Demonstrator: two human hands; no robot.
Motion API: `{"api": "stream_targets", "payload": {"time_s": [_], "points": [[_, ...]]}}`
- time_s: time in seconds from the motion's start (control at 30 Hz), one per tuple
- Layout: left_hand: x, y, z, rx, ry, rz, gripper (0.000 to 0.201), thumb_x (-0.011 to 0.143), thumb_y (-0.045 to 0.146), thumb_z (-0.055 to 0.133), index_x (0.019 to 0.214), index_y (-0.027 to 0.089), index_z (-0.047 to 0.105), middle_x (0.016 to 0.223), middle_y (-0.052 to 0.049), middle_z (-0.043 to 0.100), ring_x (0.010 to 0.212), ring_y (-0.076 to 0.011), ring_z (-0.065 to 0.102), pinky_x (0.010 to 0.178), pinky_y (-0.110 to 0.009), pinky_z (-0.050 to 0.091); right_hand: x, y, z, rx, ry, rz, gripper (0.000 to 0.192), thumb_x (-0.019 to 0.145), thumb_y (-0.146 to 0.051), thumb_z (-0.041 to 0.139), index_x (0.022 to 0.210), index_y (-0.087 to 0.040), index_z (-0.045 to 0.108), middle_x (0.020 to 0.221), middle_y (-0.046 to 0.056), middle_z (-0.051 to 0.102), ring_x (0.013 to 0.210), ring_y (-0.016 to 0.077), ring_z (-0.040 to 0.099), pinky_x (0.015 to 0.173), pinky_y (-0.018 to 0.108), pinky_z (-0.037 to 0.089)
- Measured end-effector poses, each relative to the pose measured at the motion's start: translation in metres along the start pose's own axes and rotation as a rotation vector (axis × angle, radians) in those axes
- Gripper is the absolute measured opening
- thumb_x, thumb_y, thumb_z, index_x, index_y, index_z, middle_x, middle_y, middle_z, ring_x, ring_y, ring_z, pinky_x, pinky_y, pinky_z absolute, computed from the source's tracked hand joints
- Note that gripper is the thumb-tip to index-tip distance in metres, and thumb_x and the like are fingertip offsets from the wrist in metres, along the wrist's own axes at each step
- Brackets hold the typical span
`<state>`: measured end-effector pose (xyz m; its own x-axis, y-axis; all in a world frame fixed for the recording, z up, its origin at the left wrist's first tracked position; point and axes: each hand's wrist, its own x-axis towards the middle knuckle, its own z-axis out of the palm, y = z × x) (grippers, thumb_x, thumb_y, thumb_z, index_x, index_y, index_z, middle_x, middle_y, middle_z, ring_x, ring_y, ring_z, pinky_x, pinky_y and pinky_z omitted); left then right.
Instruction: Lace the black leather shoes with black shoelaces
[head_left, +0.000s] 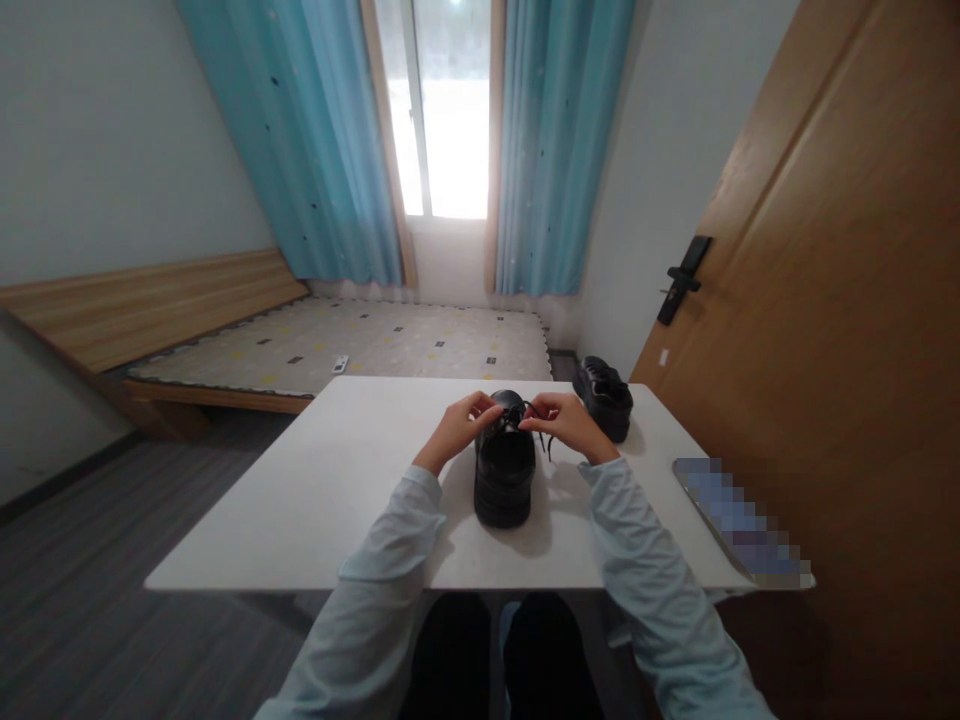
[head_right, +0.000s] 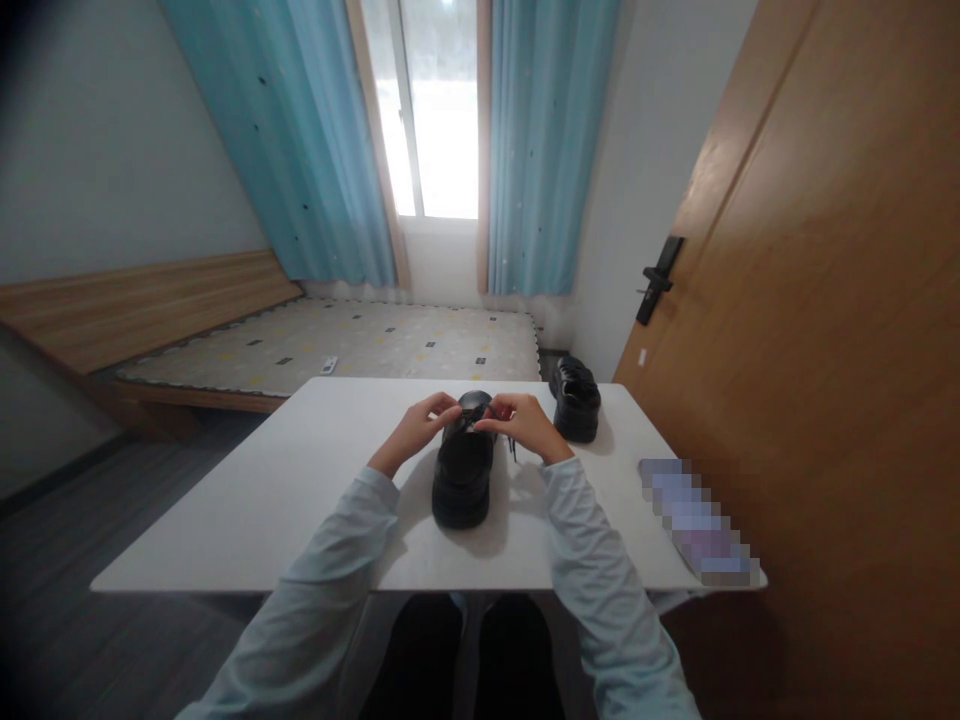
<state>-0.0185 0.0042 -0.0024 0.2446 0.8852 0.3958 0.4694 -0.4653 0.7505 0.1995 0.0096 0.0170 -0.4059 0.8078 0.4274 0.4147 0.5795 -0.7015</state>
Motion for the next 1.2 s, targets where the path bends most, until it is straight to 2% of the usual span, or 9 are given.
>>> {"api": "stream_targets", "payload": {"time_s": [0.1,0.3,0.5,0.77,0.9,1.0,1.2], "points": [[0.001,-0.006,-0.003,0.034,0.018,-0.008,0.032,0.076,0.049,0.061,0.077,0.017,0.064,0.08,-0.004,0.064,0.075,-0.0167,0.058,0.066,-0.029,0.047,-0.002,0.0,0.003,0.004,-0.038,0.041,0.044,0.061,-0.051,0.077,0.077,-0.017,0.053,0.066,-0.004,0.051,0.058,0.0101,0.044,0.055,0.023,0.037],[0.003,-0.016,-0.004,-0.036,-0.054,-0.023,0.031,0.072,0.046,0.066,0.076,0.016,0.067,0.08,-0.005,0.066,0.075,-0.0174,0.06,0.068,-0.029,0.048,-0.003,0.002,0.007,-0.032,-0.077,0.069,0.062,0.056,-0.046,0.081,0.101,-0.019,0.046,0.083,-0.001,0.053,0.065,0.0121,0.049,0.059,0.025,0.042],[0.003,-0.011,-0.003,-0.072,-0.07,-0.024,0.028,0.077,0.044,0.061,0.078,0.016,0.063,0.076,-0.004,0.066,0.073,-0.0167,0.06,0.066,-0.029,0.047,-0.002,0.006,0.006,-0.098,-0.136,0.037,0.051,0.061,-0.048,0.078,0.095,-0.017,0.055,0.089,0.003,0.053,0.072,0.014,0.05,0.065,0.028,0.044],[0.003,-0.003,0.002,-0.134,0.013,0.002,0.022,0.084,0.039,0.051,0.079,0.017,0.054,0.073,-0.001,0.06,0.072,-0.015,0.056,0.068,-0.028,0.044,-0.001,0.005,0.007,-0.116,-0.144,0.023,0.049,0.062,-0.047,0.078,0.095,-0.018,0.056,0.092,0.003,0.053,0.074,0.0141,0.05,0.066,0.028,0.044],[0.002,0.002,0.003,-0.222,-0.019,-0.02,0.015,0.076,0.029,0.058,0.08,0.017,0.049,0.07,0.002,0.053,0.065,-0.0121,0.05,0.063,-0.025,0.041,-0.001,0.004,0.007,-0.116,-0.142,0.028,0.048,0.062,-0.046,0.078,0.093,-0.018,0.056,0.09,0.003,0.053,0.073,0.0141,0.049,0.065,0.028,0.044],[0.002,0.007,0.003,-0.26,-0.046,-0.025,0.019,0.068,0.018,0.061,0.079,0.018,0.046,0.074,0.003,0.051,0.068,-0.0109,0.049,0.065,-0.024,0.041,-0.001,0.004,0.007,-0.119,-0.136,0.024,0.047,0.061,-0.045,0.079,0.093,-0.018,0.057,0.09,0.003,0.054,0.073,0.0142,0.049,0.065,0.028,0.044],[0.002,0.006,0.003,-0.349,0.081,-0.008,0.017,0.072,0.021,0.059,0.079,0.019,0.043,0.075,0.003,0.045,0.072,-0.0101,0.048,0.066,-0.022,0.043,-0.001,0.005,0.006,-0.144,-0.127,0.02,0.046,0.061,-0.046,0.079,0.091,-0.018,0.058,0.09,0.003,0.054,0.073,0.0148,0.05,0.068,0.029,0.044]]}}
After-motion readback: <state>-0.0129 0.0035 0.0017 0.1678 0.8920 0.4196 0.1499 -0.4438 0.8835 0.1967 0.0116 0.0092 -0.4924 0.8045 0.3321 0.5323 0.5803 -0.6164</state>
